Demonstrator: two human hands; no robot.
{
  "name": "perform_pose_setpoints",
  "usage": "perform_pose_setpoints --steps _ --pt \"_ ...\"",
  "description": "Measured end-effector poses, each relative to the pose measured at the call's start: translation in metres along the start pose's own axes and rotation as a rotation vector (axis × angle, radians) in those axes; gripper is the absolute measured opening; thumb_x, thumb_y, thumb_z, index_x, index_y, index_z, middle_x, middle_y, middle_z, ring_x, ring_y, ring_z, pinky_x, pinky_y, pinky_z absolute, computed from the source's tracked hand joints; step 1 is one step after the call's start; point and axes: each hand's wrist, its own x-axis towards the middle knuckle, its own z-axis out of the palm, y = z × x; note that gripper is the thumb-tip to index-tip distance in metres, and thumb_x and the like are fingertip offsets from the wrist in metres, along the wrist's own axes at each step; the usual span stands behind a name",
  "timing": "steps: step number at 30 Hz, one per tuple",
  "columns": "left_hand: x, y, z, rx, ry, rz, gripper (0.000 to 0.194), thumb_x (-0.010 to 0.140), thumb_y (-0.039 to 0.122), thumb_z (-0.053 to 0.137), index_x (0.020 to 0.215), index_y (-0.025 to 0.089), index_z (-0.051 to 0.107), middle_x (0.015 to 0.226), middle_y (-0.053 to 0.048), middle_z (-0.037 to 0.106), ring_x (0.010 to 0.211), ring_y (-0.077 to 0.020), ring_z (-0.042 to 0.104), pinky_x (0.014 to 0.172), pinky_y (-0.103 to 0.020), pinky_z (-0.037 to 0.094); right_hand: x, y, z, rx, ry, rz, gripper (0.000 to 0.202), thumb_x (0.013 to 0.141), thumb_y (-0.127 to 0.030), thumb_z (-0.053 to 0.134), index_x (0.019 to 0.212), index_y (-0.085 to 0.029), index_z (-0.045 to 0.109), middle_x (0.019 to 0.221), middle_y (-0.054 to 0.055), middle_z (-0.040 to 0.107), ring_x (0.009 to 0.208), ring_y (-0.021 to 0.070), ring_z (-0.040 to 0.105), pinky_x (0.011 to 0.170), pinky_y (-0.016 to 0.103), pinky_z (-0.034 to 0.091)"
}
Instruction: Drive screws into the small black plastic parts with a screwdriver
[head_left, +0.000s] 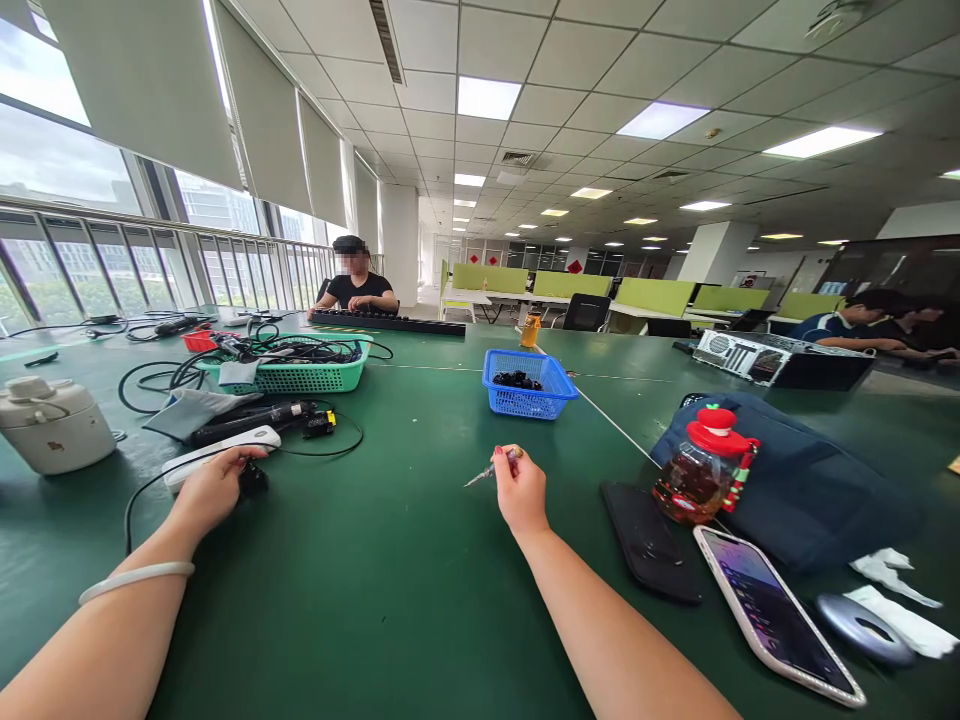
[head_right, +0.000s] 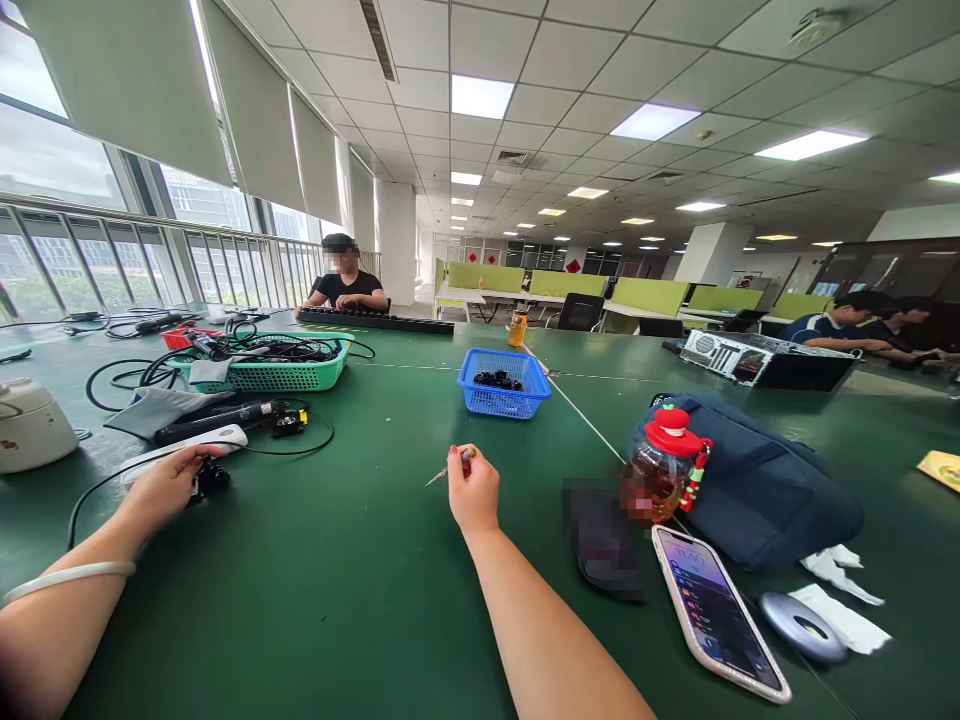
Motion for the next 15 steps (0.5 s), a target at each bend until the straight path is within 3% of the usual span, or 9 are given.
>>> perform_pose_setpoints --steps 5,10,15 --pt "0.000 -0.003 0.001 -0.061 -0.062 -0.012 0.041 0.078 0.017 0.037 0.110 0.017 0.063 0.114 -0.010 0.067 0.107 -0.0242 0.062 0.095 -0.037 0.045 0.000 0.001 0.000 0.006 -0.002 0.000 0.035 0.088 -0.048 0.043 0.068 -0.020 0.055 0.058 0.000 0.056 0.052 0.0139 0.050 0.054 0.024 0.041" --pt "0.002 -0.010 0.004 -0.068 -0.094 0.012 0.046 0.075 0.016 0.038 0.114 0.018 0.060 0.118 -0.008 0.066 0.109 -0.0207 0.061 0.098 -0.032 0.042 0.000 0.000 0.000 0.011 -0.002 0.001 0.036 0.088 -0.047 0.044 0.067 -0.020 0.055 0.058 0.000 0.056 0.052 0.0139 0.050 0.053 0.023 0.041" --pt "0.005 -0.015 0.004 0.036 -0.112 0.054 0.051 0.072 0.015 0.038 0.117 0.018 0.061 0.116 -0.007 0.067 0.105 -0.0220 0.063 0.092 -0.031 0.046 0.000 0.000 0.001 0.015 -0.009 0.012 0.036 0.088 -0.048 0.043 0.066 -0.020 0.053 0.056 -0.001 0.053 0.050 0.0129 0.047 0.052 0.023 0.039"
